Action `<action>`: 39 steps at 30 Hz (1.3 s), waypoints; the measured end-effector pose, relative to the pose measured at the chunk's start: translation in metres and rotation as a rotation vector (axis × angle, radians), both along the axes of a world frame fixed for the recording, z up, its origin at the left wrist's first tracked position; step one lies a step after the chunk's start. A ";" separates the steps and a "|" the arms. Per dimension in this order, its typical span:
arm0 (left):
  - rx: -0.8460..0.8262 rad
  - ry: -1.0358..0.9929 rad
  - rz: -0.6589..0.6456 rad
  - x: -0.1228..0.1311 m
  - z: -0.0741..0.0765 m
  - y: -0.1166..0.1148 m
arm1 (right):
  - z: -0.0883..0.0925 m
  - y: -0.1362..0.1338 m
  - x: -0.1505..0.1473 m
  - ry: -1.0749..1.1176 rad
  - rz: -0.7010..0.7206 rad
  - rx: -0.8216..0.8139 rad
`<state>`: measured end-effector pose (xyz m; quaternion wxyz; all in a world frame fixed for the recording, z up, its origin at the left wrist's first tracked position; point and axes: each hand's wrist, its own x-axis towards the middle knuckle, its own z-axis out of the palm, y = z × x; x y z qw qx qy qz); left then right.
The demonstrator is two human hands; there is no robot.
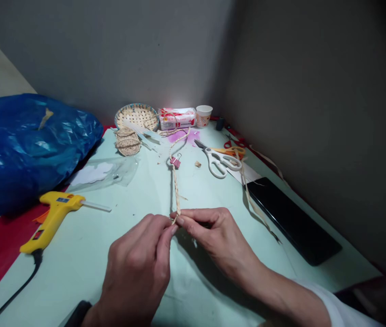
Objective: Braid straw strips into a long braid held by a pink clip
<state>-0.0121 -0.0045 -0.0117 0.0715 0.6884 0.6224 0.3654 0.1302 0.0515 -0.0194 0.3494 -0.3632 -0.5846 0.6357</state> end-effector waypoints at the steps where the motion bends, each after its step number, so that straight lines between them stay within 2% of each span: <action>1: -0.002 -0.013 -0.009 0.001 -0.001 -0.001 | 0.000 0.000 0.000 0.027 0.002 -0.010; 6: -0.021 -0.099 0.009 0.008 -0.005 -0.006 | 0.002 0.000 0.000 0.186 0.065 -0.180; 10: -0.116 0.005 -0.131 0.008 -0.012 -0.008 | 0.003 -0.003 0.000 0.307 0.066 -0.407; 12: -0.114 0.077 -0.191 0.007 -0.016 -0.010 | 0.003 -0.003 0.001 0.327 0.060 -0.468; 16: 0.098 0.159 -0.287 0.002 -0.015 -0.014 | 0.000 -0.003 0.002 0.296 0.024 -0.439; 18: 0.190 0.099 -0.236 -0.003 -0.008 -0.013 | -0.001 -0.003 0.003 0.253 0.007 -0.424; 19: 0.182 0.032 -0.145 -0.005 -0.003 -0.010 | -0.001 -0.003 0.003 0.228 0.006 -0.425; 20: 0.122 -0.047 -0.060 -0.007 0.001 -0.007 | -0.002 -0.003 0.003 0.211 0.009 -0.427; 22: -0.157 -0.280 -0.039 -0.010 0.007 0.001 | -0.003 -0.004 0.003 0.226 0.029 -0.430; 25: -0.633 -0.773 -0.188 -0.009 0.006 0.012 | -0.005 -0.005 0.004 0.312 0.087 -0.390; 27: -0.804 -1.020 -0.211 -0.006 0.001 0.016 | -0.007 -0.006 0.005 0.306 0.114 -0.332; 30: -0.886 -1.163 -0.174 0.000 -0.004 0.016 | -0.008 -0.007 0.009 0.181 0.113 -0.225; 39: -0.855 -1.178 -0.102 0.008 -0.001 0.010 | -0.008 -0.011 0.017 -0.149 0.033 0.040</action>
